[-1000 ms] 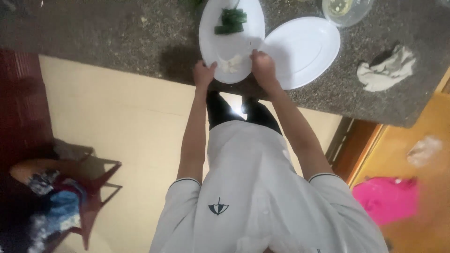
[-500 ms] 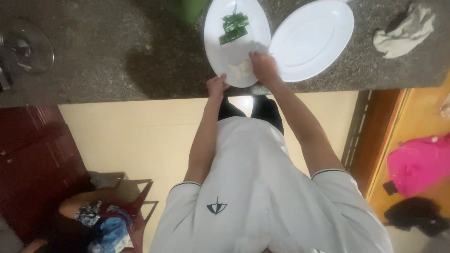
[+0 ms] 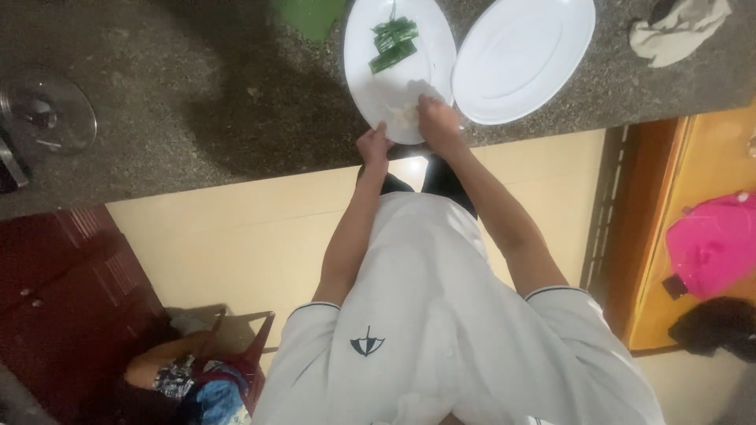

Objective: Preparing green vegetable strips by coating them in white powder on a plate.

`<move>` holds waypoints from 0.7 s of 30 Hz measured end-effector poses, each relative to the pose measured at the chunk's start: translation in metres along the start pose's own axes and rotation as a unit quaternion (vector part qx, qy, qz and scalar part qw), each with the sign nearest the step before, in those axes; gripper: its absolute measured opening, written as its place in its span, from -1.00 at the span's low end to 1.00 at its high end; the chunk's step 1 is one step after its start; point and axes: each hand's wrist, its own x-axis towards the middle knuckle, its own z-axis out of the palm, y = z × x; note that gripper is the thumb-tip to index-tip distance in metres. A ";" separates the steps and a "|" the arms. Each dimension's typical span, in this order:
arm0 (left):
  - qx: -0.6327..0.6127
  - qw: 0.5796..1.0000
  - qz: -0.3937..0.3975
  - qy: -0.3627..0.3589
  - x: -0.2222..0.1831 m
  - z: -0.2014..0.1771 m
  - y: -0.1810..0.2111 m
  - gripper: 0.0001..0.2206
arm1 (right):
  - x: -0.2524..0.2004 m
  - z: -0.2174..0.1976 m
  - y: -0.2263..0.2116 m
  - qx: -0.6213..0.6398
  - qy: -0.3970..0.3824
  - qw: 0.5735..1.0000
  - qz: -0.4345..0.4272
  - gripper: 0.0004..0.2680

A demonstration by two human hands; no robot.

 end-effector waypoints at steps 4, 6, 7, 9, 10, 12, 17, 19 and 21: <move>0.012 1.000 0.003 0.005 -0.006 0.001 0.004 -0.65 | -0.017 0.019 -0.014 -0.088 0.189 0.975 -0.076 -0.86; 0.021 1.000 0.000 0.008 -0.020 0.004 0.017 -0.68 | -0.022 0.028 -0.020 -0.119 0.246 0.952 -0.137 -0.83; 0.024 1.000 -0.001 0.006 -0.032 0.007 0.029 -0.66 | -0.027 0.028 -0.024 -0.113 0.260 0.947 -0.152 -0.77; 0.029 1.000 -0.004 0.006 -0.038 0.008 0.035 -0.64 | -0.032 0.032 -0.025 -0.105 0.274 0.942 -0.165 -0.71; 0.021 1.000 -0.006 0.001 -0.031 0.007 0.029 -0.62 | -0.031 0.037 -0.022 -0.099 0.272 0.946 -0.144 -0.69; 0.014 1.000 -0.008 -0.003 -0.021 0.005 0.020 -0.60 | -0.029 0.037 -0.016 -0.093 0.269 0.951 -0.121 -0.67; -0.005 0.999 -0.014 -0.038 -0.008 0.000 0.009 -0.56 | -0.031 -0.014 -0.019 0.188 0.187 0.961 0.081 -0.80; -0.006 0.999 -0.016 -0.046 -0.011 -0.001 0.015 -0.58 | -0.032 -0.042 -0.016 0.200 0.138 0.964 0.109 -0.81; -0.005 0.998 -0.021 -0.054 -0.018 -0.004 0.022 -0.60 | -0.031 -0.046 -0.009 0.211 0.086 0.964 0.138 -0.82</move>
